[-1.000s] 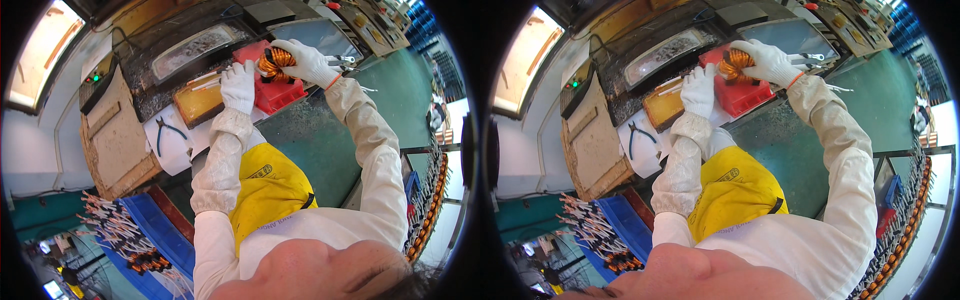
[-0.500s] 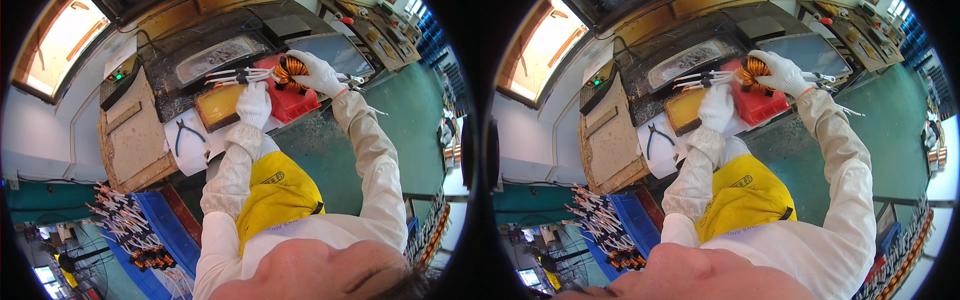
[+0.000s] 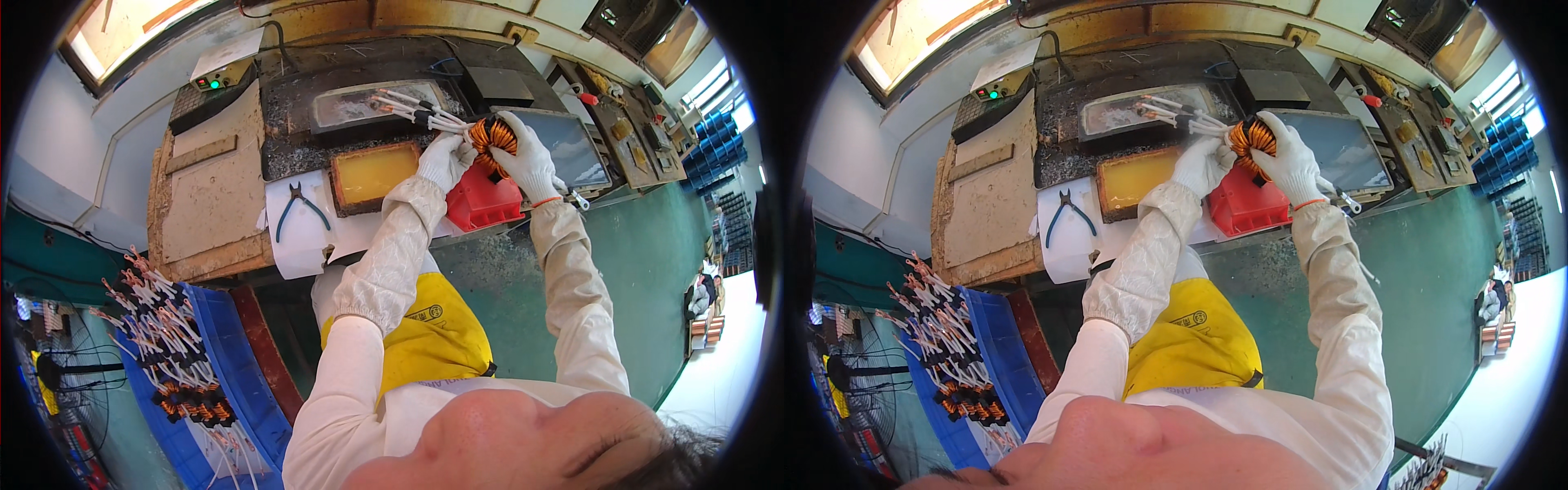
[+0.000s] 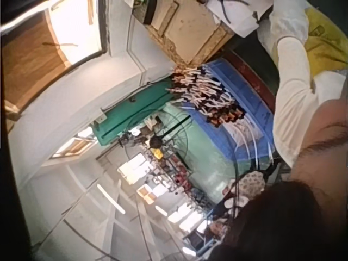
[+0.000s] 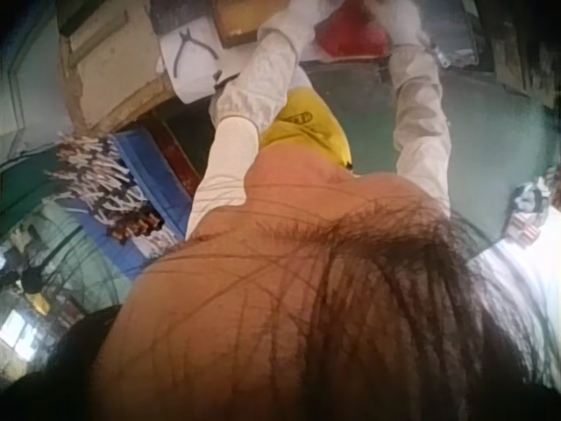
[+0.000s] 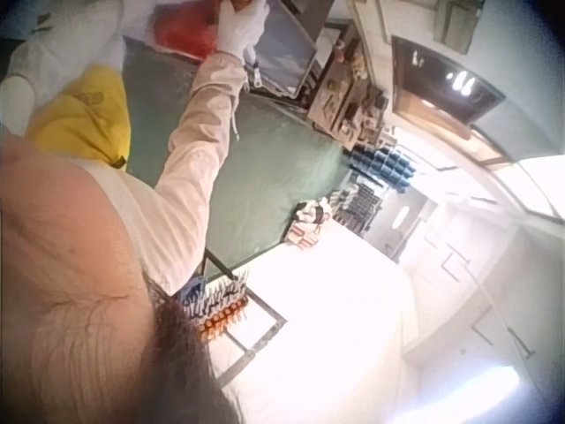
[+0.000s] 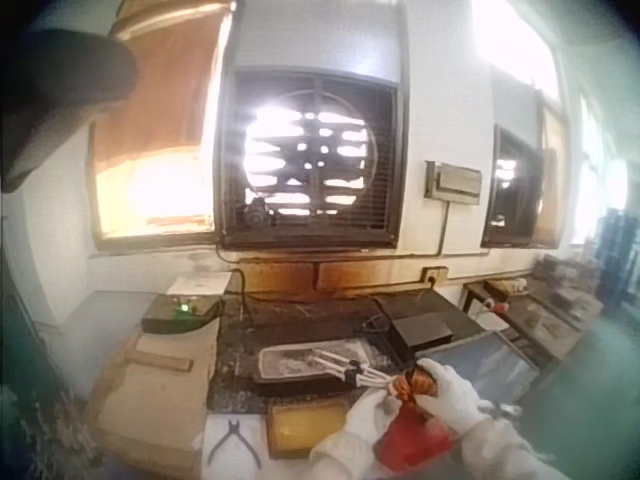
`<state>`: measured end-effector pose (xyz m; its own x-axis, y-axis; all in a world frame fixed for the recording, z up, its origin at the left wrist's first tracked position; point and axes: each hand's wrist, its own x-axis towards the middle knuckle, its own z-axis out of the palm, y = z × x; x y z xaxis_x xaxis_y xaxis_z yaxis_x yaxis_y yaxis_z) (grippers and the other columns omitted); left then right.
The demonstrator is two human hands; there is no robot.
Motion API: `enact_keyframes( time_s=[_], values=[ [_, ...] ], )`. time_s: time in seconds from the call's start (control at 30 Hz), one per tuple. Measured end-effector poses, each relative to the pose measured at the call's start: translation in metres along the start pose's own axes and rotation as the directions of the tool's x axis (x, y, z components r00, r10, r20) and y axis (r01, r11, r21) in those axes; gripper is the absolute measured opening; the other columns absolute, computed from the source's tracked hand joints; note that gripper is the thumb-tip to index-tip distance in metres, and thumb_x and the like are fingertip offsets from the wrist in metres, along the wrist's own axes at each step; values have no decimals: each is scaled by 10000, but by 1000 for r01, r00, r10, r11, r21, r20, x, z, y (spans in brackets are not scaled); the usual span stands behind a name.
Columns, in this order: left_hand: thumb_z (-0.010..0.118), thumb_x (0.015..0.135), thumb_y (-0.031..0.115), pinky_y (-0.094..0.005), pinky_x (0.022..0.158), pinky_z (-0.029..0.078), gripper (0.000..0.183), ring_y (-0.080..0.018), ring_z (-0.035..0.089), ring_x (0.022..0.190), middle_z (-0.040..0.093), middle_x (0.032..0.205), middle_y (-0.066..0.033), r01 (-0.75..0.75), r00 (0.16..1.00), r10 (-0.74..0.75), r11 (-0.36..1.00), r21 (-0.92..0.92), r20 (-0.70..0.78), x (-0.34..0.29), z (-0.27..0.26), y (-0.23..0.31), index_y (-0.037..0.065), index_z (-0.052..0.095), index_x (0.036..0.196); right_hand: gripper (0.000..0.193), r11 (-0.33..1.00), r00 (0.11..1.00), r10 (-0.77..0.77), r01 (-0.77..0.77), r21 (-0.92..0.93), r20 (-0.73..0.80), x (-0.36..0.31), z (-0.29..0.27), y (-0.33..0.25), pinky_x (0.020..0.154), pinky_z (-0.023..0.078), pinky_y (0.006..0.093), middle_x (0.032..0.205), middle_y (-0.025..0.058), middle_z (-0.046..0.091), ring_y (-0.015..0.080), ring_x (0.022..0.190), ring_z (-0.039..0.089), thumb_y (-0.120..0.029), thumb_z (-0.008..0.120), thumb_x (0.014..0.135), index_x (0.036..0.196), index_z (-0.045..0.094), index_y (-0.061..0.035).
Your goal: The recorder is tinning the ends of multiple thick copper wire leads attached to a toroidal inductor using a solder pot.
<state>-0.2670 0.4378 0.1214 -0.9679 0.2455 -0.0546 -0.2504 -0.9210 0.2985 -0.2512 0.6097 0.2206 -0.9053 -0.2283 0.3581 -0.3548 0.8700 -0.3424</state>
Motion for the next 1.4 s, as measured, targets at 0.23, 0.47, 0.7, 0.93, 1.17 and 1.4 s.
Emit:
enact_keyframes(
  time_s=[0.23,0.47,0.7,0.93,1.17,1.4],
  values=[
    [540,961,92,-335,728,576,179,-195,638,789,642,945,-93,8,986,-3,999,33,-167,19,-4,9,49,570,1133,650,994,996,86,-84,-74,34,12,7,-19,901,517,445,1175,149,621,387,1074,623,-310,712,800,1396,454,-304],
    [562,949,105,-361,787,556,246,-192,633,827,652,1081,-120,-18,975,65,976,215,-213,-59,2,25,51,575,1189,640,988,991,129,-127,-89,21,16,10,-21,875,525,468,1157,191,612,425,1043,626,-314,718,802,1386,457,-296],
    [539,913,192,-357,934,490,318,-235,620,1066,657,1137,-99,-60,993,109,59,996,54,-87,41,42,45,618,1184,659,999,997,18,-21,34,81,18,0,-7,908,514,478,1147,251,586,461,1040,614,-288,690,782,1396,448,-297],
    [626,810,226,-467,889,503,376,-359,593,1052,624,1143,-143,-109,830,280,-766,634,482,-13,53,28,147,616,1177,634,999,998,29,-30,26,54,16,7,-18,818,533,506,1079,248,589,468,945,634,-217,691,756,1348,476,-291],
    [610,820,194,-448,881,491,329,-351,605,1042,634,1096,-141,-64,888,159,-886,459,431,32,52,18,96,590,1134,640,985,980,169,-171,10,106,6,-3,-25,844,529,512,1152,242,568,461,1000,626,-234,683,795,1382,433,-287],
    [598,834,188,-404,858,485,237,-275,643,995,677,1026,-92,-176,859,45,-910,376,510,42,38,35,127,640,1059,682,983,971,185,-181,-43,154,7,-7,-27,856,532,511,1148,223,570,449,1007,634,-261,683,809,1423,391,-305]
  ],
)
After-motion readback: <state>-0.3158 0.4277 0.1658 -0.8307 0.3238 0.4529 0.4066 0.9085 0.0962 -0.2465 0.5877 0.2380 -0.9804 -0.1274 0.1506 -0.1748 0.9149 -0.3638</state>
